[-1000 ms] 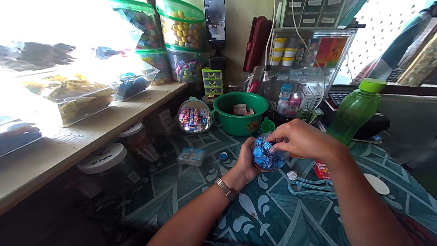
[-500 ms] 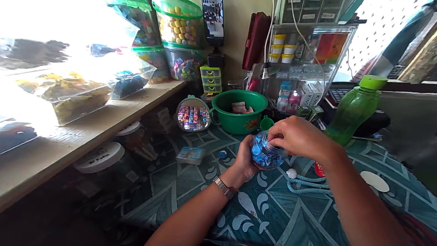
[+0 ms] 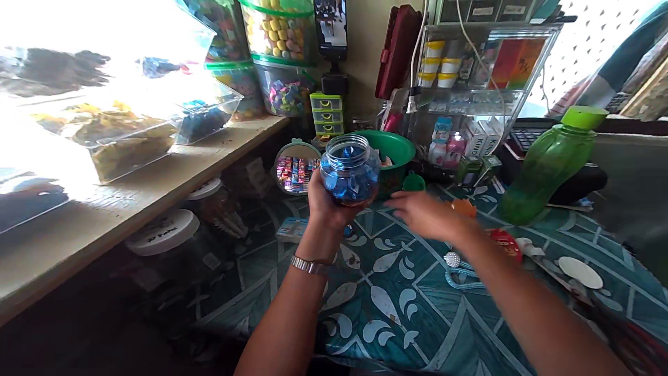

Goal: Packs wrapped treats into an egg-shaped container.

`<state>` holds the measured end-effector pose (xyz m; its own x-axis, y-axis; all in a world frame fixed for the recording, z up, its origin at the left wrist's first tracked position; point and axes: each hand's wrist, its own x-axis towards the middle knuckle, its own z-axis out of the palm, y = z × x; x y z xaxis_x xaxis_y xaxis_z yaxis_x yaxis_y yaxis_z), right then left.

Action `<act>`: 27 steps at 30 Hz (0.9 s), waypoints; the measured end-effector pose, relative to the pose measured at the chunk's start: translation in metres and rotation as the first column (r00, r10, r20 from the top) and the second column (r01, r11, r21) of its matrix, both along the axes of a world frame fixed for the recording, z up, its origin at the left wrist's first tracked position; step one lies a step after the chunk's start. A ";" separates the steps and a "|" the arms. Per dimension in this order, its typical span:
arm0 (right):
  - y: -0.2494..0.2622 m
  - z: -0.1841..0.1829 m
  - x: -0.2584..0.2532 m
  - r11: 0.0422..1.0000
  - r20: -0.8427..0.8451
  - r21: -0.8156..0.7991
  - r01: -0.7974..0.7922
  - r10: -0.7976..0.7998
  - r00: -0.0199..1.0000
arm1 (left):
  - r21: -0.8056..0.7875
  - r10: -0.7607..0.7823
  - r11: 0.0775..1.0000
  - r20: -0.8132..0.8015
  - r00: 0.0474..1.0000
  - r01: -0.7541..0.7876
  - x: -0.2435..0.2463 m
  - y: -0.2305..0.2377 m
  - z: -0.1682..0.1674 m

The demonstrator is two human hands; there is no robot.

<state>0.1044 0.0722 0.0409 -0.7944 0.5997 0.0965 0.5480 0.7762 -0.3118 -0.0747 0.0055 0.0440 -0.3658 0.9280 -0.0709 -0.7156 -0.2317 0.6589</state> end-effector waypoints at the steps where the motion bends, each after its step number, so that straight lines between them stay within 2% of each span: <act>1: -0.001 -0.019 -0.018 0.995 0.003 -0.009 -0.099 0.099 0.995 | -0.010 0.010 1.000 0.013 1.000 -0.009 -0.001 0.000 0.001; 4: -0.014 -0.054 -0.057 0.958 0.004 0.024 -0.287 0.287 0.958 | -0.018 -0.028 0.999 0.023 0.999 0.028 0.001 -0.001 0.002; 7: -0.018 -0.063 -0.068 0.942 0.041 -0.002 -0.334 0.334 0.942 | -0.037 -0.077 0.996 0.051 0.996 0.079 0.011 -0.003 0.005; 10: -0.013 -0.061 -0.056 0.959 0.006 0.044 -0.279 0.279 0.960 | 0.008 -0.113 0.994 0.053 0.992 0.113 0.017 -0.002 0.003; 12: -0.011 -0.046 -0.039 0.975 0.081 -0.056 -0.215 0.220 0.972 | 0.002 -0.129 0.992 0.060 0.990 0.129 0.020 -0.003 0.003; 14: -0.005 -0.028 -0.017 0.980 0.089 -0.149 -0.134 0.148 0.985 | -0.005 -0.154 0.988 0.060 0.986 0.154 0.022 -0.004 0.003; 17: 0.010 0.004 0.019 0.985 -0.099 -0.175 0.013 -0.031 0.995 | -0.004 -0.191 0.982 0.050 0.980 0.191 0.025 -0.001 -0.001; 19: 0.016 0.021 0.040 0.995 -0.328 -0.097 0.031 -0.061 0.943 | -0.012 -0.199 0.980 0.043 0.979 0.200 0.030 0.001 -0.005; 22: 0.004 0.045 0.062 0.997 -0.593 0.077 -0.024 0.065 0.803 | -0.043 -0.237 0.970 0.043 0.970 0.239 0.041 0.003 -0.012; 24: -0.010 0.054 0.067 0.982 -0.633 0.178 -0.054 0.157 0.758 | -0.066 -0.271 0.960 0.035 0.962 0.273 0.050 0.004 -0.018; 27: -0.020 0.053 0.066 0.944 -0.515 0.325 -0.063 0.233 0.825 | -0.102 -0.324 0.941 0.012 0.946 0.324 0.060 0.003 -0.026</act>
<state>0.1700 0.0523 0.0941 -0.6389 0.3582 0.6809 0.2277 0.9334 -0.2773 -0.0144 0.0089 0.0181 -0.0470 0.9844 -0.1693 -0.7373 0.0802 0.6708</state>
